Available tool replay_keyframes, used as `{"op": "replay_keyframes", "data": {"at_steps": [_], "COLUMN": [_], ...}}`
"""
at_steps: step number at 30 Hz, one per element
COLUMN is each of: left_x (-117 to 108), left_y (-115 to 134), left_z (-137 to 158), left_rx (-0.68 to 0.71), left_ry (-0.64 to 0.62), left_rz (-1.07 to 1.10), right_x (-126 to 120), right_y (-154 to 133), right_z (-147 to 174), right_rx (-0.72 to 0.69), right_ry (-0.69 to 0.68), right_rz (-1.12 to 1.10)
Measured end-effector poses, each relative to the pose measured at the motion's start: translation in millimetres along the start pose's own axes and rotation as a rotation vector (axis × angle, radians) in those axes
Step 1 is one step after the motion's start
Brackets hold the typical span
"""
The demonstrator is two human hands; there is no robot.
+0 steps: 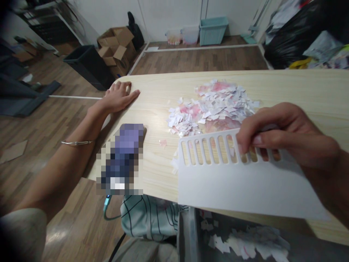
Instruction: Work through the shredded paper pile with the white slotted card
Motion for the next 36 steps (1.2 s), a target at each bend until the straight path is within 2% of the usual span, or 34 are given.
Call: {"op": "replay_keyframes", "data": {"at_steps": [3, 9, 12, 15, 18, 23, 27, 32, 36], "left_x": [-0.1, 1.1, 0.8, 0.6, 2.3, 5.7, 7.4, 6.9, 5.8], "left_y": [0.2, 0.0, -1.5, -4.4, -8.7, -18.9, -21.2, -20.5, -22.8], "left_z": [-0.1, 0.0, -1.4, -4.1, -8.2, -15.5, -17.5, -17.0, -18.4], "left_rx": [-0.004, 0.003, 0.007, 0.009, 0.017, 0.023, 0.037, 0.020, 0.008], "left_ry": [-0.005, 0.006, 0.007, -0.008, -0.022, 0.054, 0.069, 0.028, 0.047], "left_rz": [0.002, -0.004, -0.002, -0.010, -0.013, 0.023, 0.032, 0.023, 0.116], "right_x": [0.8, 34.9, 43.0, 38.0, 22.7, 6.3, 14.2, 39.4, 36.6], "right_y": [-0.8, -5.9, -9.3, -6.6, 2.9, 12.6, 6.3, -20.3, -22.2], "right_z": [0.1, -3.9, -4.5, -3.4, -3.5, -7.7, -7.5, -5.5, -7.9], "right_rx": [-0.032, -0.054, -0.057, -0.007, 0.057, -0.016, -0.024, -0.078, -0.012], "right_ry": [-0.023, -0.183, -0.215, -0.192, -0.133, -0.157, -0.113, -0.171, -0.173], "right_rz": [0.030, -0.065, -0.079, -0.109, -0.127, -0.040, -0.066, -0.091, -0.150]}}
Point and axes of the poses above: each hand's wrist, its own z-axis away from the middle knuckle, its own x-axis out of the palm, y = z × x, the point moved 6 cm from there along -z, towards the middle knuckle, and after that the axes turned 14 degrees about z, right-handed, at the moved point
